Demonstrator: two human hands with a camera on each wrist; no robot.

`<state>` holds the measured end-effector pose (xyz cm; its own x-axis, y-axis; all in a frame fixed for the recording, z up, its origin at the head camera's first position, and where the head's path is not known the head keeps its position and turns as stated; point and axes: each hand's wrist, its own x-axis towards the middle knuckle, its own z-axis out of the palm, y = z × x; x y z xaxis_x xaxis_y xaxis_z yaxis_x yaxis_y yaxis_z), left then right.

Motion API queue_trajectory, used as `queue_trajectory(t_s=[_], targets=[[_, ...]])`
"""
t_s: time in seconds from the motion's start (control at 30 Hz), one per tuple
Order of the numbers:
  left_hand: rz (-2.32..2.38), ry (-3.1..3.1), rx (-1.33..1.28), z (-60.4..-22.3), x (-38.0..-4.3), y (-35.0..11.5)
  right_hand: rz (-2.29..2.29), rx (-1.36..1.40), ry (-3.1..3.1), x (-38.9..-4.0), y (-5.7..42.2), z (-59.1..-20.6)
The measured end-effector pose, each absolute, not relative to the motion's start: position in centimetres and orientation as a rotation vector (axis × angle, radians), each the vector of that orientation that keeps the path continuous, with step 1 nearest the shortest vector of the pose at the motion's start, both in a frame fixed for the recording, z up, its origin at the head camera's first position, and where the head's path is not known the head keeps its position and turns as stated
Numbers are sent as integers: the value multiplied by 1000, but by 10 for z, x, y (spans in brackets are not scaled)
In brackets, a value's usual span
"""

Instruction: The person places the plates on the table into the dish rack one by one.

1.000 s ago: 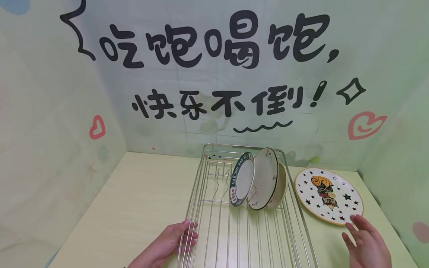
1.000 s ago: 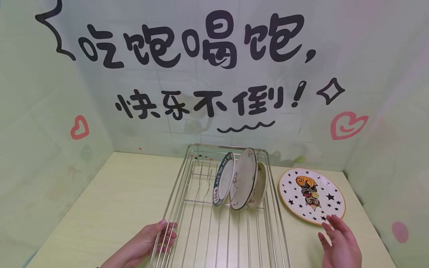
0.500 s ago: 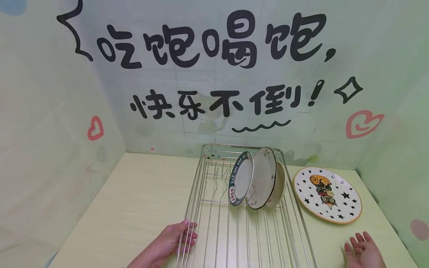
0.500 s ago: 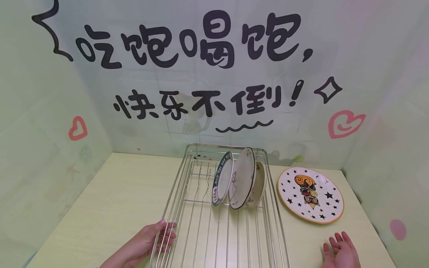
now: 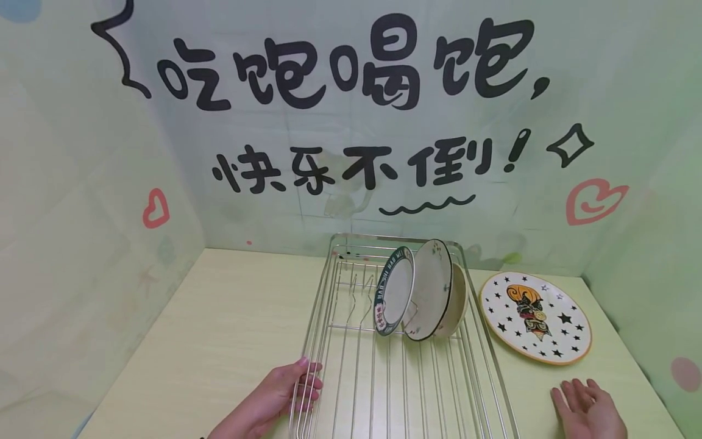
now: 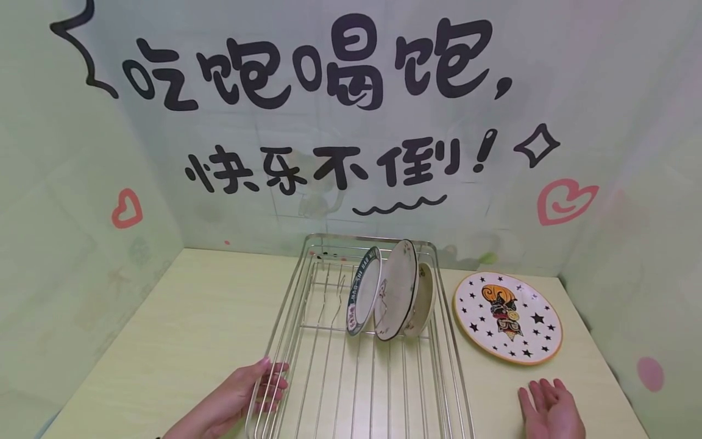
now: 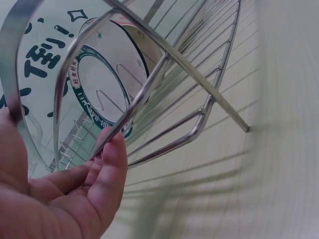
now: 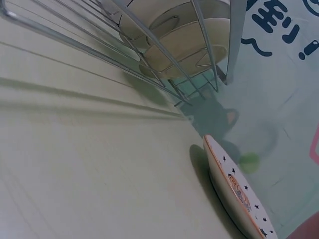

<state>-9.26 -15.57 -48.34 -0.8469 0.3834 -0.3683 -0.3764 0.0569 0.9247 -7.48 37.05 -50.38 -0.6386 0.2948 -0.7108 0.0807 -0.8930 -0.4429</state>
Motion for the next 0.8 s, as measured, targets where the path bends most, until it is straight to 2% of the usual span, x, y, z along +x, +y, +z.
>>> queue_trajectory(t_s=[0.17, 0.5, 0.8], targets=[[1855, 1801, -4, -484, -92, -156, 2672, -1284, -668, -80, 372, -499], [1852, 1790, -2, -487, -92, -155, 2594, -1392, -1037, -96, 381, -494], [1869, 1772, -5, -489, -91, -155, 2650, -1333, -1211, -108, 388, -484]])
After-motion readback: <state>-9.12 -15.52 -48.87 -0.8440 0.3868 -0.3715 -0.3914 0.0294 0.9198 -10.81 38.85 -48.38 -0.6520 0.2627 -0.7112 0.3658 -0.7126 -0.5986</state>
